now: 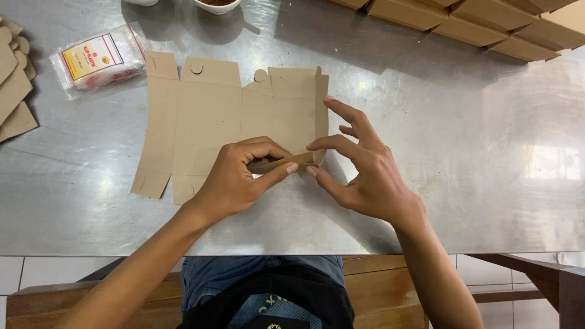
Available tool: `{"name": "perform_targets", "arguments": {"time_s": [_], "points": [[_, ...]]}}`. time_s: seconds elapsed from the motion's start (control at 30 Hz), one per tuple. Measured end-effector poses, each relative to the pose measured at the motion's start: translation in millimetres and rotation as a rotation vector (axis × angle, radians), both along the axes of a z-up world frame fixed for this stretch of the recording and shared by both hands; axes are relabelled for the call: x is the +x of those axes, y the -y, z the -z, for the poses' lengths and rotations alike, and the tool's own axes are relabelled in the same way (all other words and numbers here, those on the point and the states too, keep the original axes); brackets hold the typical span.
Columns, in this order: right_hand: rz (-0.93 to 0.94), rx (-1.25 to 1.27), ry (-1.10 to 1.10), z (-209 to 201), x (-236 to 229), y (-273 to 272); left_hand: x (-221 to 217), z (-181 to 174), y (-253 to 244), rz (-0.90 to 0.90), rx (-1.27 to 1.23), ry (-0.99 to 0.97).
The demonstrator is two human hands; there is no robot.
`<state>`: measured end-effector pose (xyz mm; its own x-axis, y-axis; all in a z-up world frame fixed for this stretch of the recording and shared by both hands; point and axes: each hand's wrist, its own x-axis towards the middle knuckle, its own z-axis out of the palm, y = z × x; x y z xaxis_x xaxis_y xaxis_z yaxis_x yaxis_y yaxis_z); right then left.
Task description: Assembling a cardboard takeout box from a flat template by folding along scored lines and tucking in tabs.
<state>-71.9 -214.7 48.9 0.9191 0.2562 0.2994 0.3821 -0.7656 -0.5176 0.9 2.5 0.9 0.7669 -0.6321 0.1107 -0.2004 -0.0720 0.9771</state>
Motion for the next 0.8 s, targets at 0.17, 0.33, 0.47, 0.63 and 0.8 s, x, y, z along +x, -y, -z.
{"name": "perform_targets", "arguments": {"time_s": [0.17,0.33,0.47,0.63,0.8], "points": [[-0.021,-0.018,0.012,-2,2,0,-2,-4,1,-0.006,-0.019,-0.013],[-0.083,0.143,-0.078,-5,3,4,-3,4,1,-0.019,-0.044,0.121],[0.071,0.312,-0.042,3,15,19,-8,11,2,-0.024,-0.002,0.349],[0.343,0.524,-0.327,15,42,44,-16,9,9,0.042,0.118,0.489],[0.308,0.518,-0.290,55,57,58,-6,-4,21,0.111,0.192,0.351]]}}
